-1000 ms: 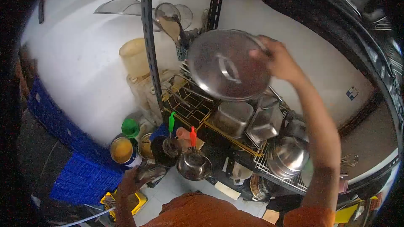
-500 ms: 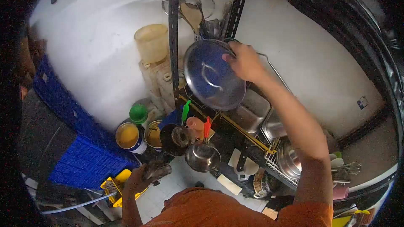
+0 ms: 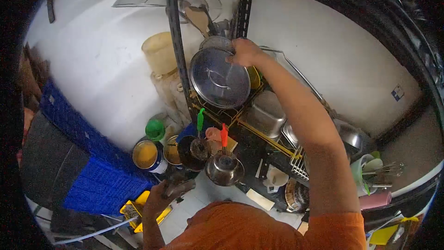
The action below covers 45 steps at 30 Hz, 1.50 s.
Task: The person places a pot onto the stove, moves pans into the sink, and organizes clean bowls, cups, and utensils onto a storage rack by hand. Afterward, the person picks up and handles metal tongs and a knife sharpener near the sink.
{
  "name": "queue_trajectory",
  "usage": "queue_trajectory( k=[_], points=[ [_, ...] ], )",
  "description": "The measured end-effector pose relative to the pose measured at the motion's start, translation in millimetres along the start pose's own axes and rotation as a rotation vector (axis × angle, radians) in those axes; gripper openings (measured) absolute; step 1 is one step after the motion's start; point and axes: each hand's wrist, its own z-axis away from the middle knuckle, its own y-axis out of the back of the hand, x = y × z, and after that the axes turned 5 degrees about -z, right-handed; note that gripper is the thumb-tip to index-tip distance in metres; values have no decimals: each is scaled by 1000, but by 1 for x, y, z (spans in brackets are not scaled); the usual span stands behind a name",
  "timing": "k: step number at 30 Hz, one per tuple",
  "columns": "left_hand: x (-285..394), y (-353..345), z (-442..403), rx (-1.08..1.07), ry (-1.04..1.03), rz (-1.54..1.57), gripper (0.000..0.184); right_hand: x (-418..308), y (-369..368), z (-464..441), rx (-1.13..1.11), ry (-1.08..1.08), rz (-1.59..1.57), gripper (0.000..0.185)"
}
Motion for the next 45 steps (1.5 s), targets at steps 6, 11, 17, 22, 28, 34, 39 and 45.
queue_trajectory(
  k=[6, 11, 17, 22, 28, 34, 39, 45],
  points=[
    [-13, -15, 9, 164, -56, -37, 54, -20, 6, 35, 176, -49, 130, 47],
    [-8, -11, 10, 140, -77, -60, 55, -5, 10, 36, 565, 61, 151, 40],
    [16, 6, -9, 129, -87, 4, 55, -67, 67, 83, 1007, 145, 153, 40],
    [7, -4, -14, 88, -89, 83, 54, -64, 15, 78, 698, 20, -68, 43],
    [25, -2, -16, 122, -251, 83, 51, -48, -84, 51, 227, -216, 117, 48],
    [19, -13, -11, 2, -138, 0, 56, -24, -74, 57, 132, -217, 87, 50],
    [108, -1, -14, -35, -70, 225, 57, -25, -72, 63, 7, -222, 52, 45],
    [19, -24, -46, -42, -318, -63, 88, -50, 0, 134, -6, -257, 106, 58]
  ],
)
